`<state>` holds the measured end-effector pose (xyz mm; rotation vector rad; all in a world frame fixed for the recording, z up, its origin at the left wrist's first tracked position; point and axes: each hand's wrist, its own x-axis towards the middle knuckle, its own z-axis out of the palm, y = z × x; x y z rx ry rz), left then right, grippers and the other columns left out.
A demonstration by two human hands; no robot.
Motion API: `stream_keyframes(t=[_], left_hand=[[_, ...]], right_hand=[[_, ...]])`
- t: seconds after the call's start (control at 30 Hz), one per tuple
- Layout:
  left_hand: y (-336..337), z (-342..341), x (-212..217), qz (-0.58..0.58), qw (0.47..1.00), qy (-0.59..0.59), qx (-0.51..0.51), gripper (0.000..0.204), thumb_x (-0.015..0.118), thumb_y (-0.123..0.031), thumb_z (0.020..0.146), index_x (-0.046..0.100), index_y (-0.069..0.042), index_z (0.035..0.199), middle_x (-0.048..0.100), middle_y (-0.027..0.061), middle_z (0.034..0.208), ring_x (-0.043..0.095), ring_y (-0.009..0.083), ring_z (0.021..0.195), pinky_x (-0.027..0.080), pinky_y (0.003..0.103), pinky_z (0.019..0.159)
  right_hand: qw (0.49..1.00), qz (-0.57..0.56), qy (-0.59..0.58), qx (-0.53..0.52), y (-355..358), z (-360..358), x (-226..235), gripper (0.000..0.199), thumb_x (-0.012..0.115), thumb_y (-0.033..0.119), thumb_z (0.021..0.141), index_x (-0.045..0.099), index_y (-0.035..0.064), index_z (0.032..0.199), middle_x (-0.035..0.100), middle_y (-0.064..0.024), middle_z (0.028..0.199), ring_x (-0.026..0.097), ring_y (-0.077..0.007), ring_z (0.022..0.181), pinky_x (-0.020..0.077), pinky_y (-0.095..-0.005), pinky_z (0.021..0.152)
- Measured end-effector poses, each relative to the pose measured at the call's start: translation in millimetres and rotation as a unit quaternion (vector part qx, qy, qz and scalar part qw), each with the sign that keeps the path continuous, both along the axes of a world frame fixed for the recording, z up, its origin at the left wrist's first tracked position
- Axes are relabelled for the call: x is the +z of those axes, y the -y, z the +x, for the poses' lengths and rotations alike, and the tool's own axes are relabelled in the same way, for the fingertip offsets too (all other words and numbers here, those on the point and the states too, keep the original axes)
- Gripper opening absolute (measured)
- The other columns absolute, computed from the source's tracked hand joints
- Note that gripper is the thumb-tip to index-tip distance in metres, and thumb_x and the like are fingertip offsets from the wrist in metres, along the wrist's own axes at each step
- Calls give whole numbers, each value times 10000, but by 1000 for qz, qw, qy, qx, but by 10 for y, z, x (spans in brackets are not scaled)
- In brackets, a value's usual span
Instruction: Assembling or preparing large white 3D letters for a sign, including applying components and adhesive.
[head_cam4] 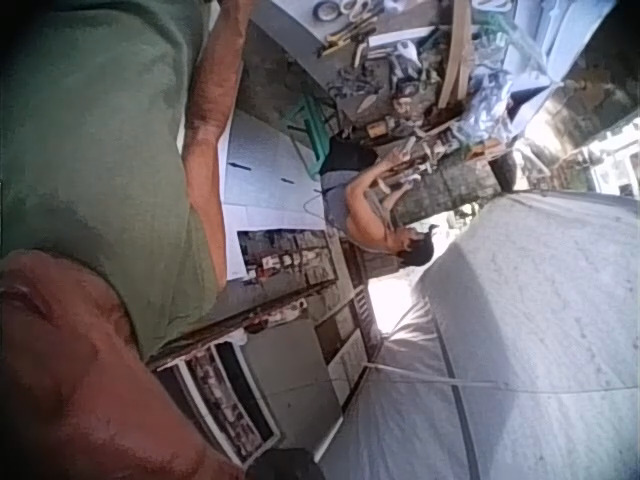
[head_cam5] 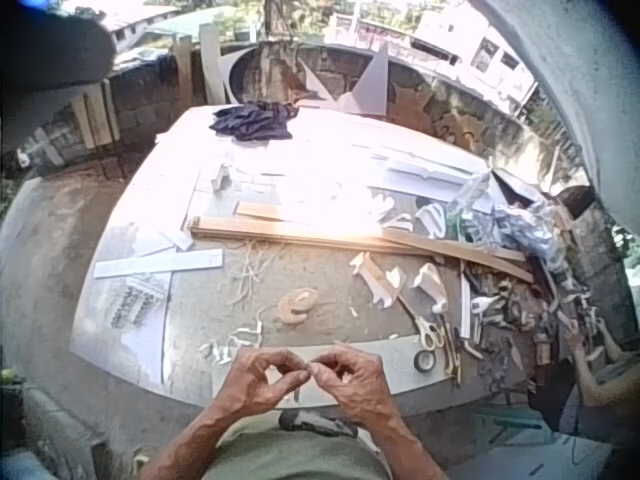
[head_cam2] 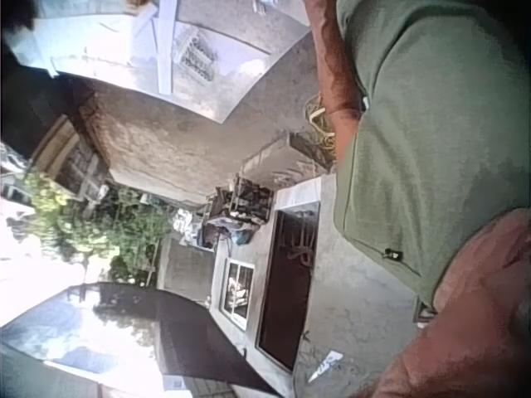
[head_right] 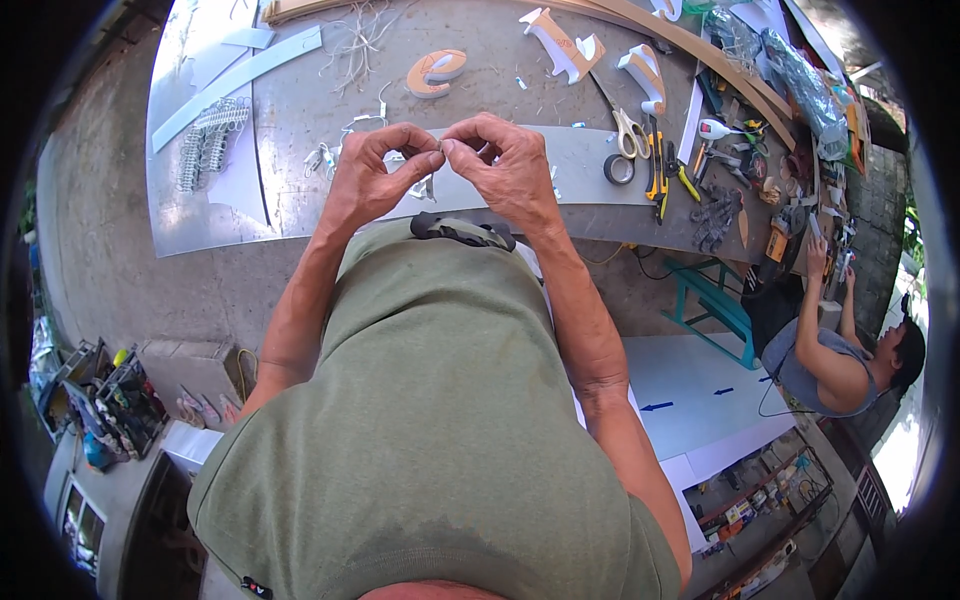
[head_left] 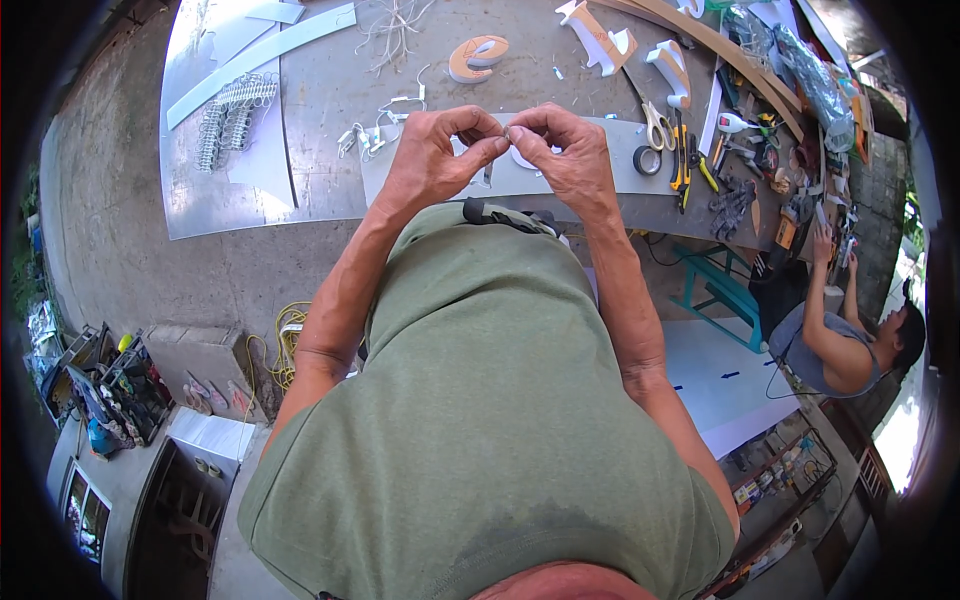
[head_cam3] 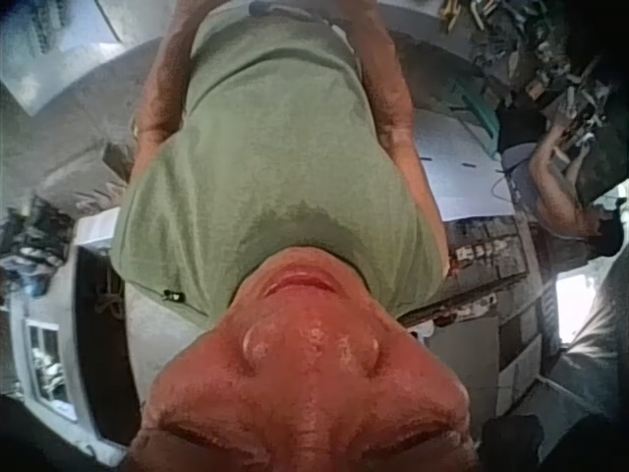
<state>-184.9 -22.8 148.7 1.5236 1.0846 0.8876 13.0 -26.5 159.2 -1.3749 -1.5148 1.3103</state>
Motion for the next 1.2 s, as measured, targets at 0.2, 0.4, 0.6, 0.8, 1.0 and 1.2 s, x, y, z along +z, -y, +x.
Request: stream_keyframes(t=[0.2,0.4,0.6,0.8,1.0,1.2], left_hand=[[23,80,-12,-15,998,39,48,124,767,-116,876,753,-16,949,735,56,819,672,102,773,543,263,706],[-8,60,-40,114,991,-13,70,120,767,-63,863,760,-55,983,747,51,855,693,126,764,552,268,710],[-6,53,-38,126,990,-22,51,97,750,-37,869,738,-30,964,746,53,854,697,135,771,556,270,722],[27,8,-16,44,993,93,48,83,681,40,880,681,-7,948,722,57,831,683,136,785,560,281,722],[65,-37,174,91,988,115,44,120,653,91,866,662,-13,923,710,68,843,690,160,792,566,298,737],[78,-60,208,96,984,145,41,152,634,112,855,627,-26,917,703,67,862,691,186,808,559,311,750]], right_hand=[[999,11,14,-26,-3,-15,18,106,710,94,884,741,6,935,719,-40,765,630,-71,659,515,-240,603],[999,10,22,-20,-5,-42,55,117,714,98,892,735,-12,926,711,-36,739,633,-61,651,513,-233,598],[998,-35,-21,-40,5,-27,38,121,712,102,899,730,-10,941,708,-25,755,636,-65,684,513,-236,629],[990,-12,-140,-17,59,-21,57,85,694,48,896,702,1,966,694,-45,869,638,-92,806,515,-252,739],[975,44,-216,29,86,-38,175,107,635,-63,886,671,-27,981,671,-93,929,651,-153,856,534,-294,772],[959,60,-275,45,87,-67,290,131,585,-96,886,650,-42,985,659,-136,952,661,-185,874,566,-332,777]])
